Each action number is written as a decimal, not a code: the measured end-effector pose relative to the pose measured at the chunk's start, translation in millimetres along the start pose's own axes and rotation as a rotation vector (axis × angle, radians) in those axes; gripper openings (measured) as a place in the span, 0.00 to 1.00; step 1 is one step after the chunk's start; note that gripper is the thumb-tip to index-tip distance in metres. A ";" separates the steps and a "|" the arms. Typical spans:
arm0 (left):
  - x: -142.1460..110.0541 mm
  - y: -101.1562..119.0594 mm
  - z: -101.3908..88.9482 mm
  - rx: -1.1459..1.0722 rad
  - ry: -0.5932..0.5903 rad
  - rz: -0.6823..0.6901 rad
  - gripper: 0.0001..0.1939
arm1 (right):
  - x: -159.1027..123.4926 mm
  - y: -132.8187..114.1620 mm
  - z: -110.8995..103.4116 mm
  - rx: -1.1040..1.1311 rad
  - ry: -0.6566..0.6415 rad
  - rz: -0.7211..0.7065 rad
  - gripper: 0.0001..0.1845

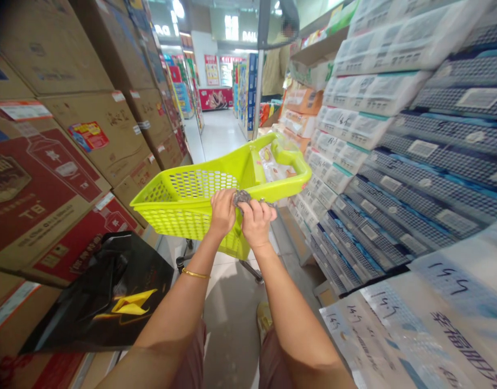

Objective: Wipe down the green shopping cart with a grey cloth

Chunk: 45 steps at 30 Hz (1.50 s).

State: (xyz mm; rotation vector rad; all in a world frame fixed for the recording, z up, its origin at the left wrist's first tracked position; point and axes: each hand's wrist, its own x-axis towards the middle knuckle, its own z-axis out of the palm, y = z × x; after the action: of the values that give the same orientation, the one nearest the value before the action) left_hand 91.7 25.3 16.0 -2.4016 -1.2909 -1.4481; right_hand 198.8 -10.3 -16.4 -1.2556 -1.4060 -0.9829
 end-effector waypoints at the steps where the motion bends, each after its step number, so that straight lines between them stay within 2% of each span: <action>1: 0.9 -0.8 -0.1 0.000 0.005 -0.006 0.20 | -6.3 0.1 0.9 0.007 -0.016 -0.023 0.12; 6: 4.3 -10.5 -4.1 0.007 0.009 -0.009 0.23 | -32.3 -0.8 -1.5 0.058 -0.160 -0.183 0.12; 9: 3.6 -16.1 -8.6 0.007 0.017 0.000 0.24 | -31.2 -2.0 -5.1 0.067 -0.209 -0.229 0.13; 11: 2.2 -18.0 -11.6 0.006 0.023 -0.005 0.24 | -20.3 -3.4 -7.3 0.050 -0.175 -0.182 0.14; 16: -2.2 -17.5 -16.8 0.002 0.026 0.001 0.24 | 16.4 -11.2 -9.8 0.016 0.008 0.074 0.13; 18: -3.6 -17.2 -18.1 0.013 0.023 -0.001 0.24 | 21.3 -15.1 -8.6 -0.001 0.052 0.087 0.13; 22: -4.8 -19.5 -19.9 0.024 0.024 -0.011 0.23 | 8.5 -20.5 -3.6 0.007 0.088 -0.015 0.11; 25: -4.1 -22.9 -21.2 0.032 0.031 -0.018 0.24 | -11.9 -22.4 -0.5 0.055 0.018 -0.112 0.11; 30: -2.6 -27.8 -24.8 0.047 0.046 -0.017 0.26 | -44.1 -24.4 -1.1 0.171 -0.248 -0.261 0.10; 32: -2.9 -30.2 -26.4 0.042 0.056 -0.009 0.27 | -47.3 -23.6 -2.4 0.202 -0.317 -0.297 0.10; 34: -3.8 -33.1 -27.6 0.042 0.069 -0.001 0.26 | -41.1 -21.8 -3.8 0.208 -0.310 -0.310 0.10; 37: -6.0 -37.7 -28.7 0.056 0.074 -0.002 0.26 | -19.1 -18.7 -5.1 0.167 -0.174 -0.223 0.11; 40: -8.5 -41.4 -30.0 0.071 0.070 -0.009 0.25 | 0.0 -18.8 -3.8 0.078 -0.077 -0.039 0.13; 42: -9.9 -43.4 -31.8 0.075 0.064 -0.010 0.25 | 1.4 -21.8 -1.1 0.084 -0.079 0.002 0.13; 45: -11.8 -46.4 -35.5 0.076 0.038 0.002 0.25 | -13.7 -29.6 4.1 0.168 -0.148 -0.072 0.13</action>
State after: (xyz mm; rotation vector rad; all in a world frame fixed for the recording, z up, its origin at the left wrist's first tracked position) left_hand 32.8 32.7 10.7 -2.3158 -1.3102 -1.4106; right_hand 168.9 -13.3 -29.6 -1.1789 -1.6229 -0.8140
